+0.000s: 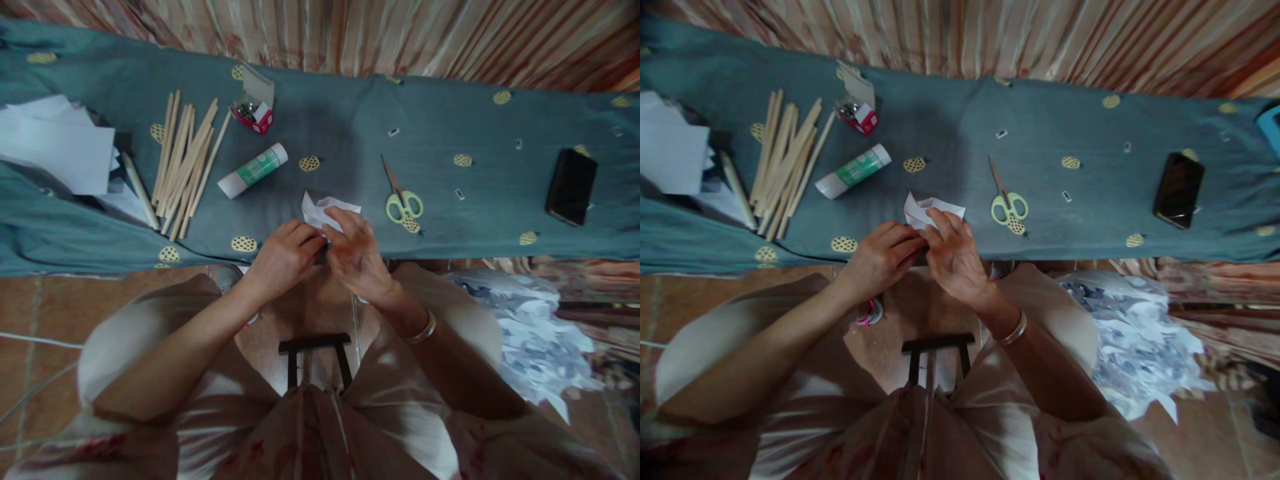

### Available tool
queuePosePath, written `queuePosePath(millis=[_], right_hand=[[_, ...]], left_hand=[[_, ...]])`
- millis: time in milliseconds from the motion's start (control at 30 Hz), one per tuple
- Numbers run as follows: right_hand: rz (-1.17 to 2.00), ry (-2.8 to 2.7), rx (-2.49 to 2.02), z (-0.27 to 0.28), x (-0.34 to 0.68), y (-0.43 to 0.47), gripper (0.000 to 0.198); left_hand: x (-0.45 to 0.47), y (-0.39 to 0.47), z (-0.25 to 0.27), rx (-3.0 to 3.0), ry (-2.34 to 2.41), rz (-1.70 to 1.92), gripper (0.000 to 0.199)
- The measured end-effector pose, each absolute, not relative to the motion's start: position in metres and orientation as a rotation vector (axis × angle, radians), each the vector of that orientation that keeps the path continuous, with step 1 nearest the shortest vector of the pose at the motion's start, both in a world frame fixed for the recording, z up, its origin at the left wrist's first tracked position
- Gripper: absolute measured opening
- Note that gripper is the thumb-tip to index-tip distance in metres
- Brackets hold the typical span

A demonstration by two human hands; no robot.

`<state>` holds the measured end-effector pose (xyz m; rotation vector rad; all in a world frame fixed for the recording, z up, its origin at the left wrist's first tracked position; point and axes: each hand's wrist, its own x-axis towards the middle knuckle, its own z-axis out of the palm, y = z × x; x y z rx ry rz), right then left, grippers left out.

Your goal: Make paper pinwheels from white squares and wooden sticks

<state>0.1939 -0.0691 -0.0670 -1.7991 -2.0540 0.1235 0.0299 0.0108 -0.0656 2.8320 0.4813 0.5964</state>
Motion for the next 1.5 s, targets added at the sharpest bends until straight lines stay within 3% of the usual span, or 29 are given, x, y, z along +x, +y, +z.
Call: queuePosePath(millis=[367, 600, 933, 1233, 1500], right_hand=[[0.152, -2.028, -1.813, -0.067, 0.193, -0.067, 0.033], [0.133, -2.011, -1.793, -0.067, 0.195, -0.065, 0.028], [0.102, -1.977, -1.772, -0.069, 0.199, -0.061, 0.024], [0.076, -1.834, -1.757, -0.065, 0.203, -0.058, 0.026], [-0.073, -1.907, -1.748, -0.066, 0.194, -0.055, 0.028]], left_hand=[[0.03, 0.013, -0.063, 2.739, 0.553, 0.548, 0.024], [0.024, 0.027, -0.06, 2.262, 0.784, 0.719, 0.024], [0.023, 0.04, -0.059, 1.906, 0.979, 0.698, 0.025], [0.034, 0.039, -0.056, 1.107, 0.961, 0.609, 0.062], [0.044, 0.027, -0.045, 1.014, 0.816, 0.561, 0.047]])
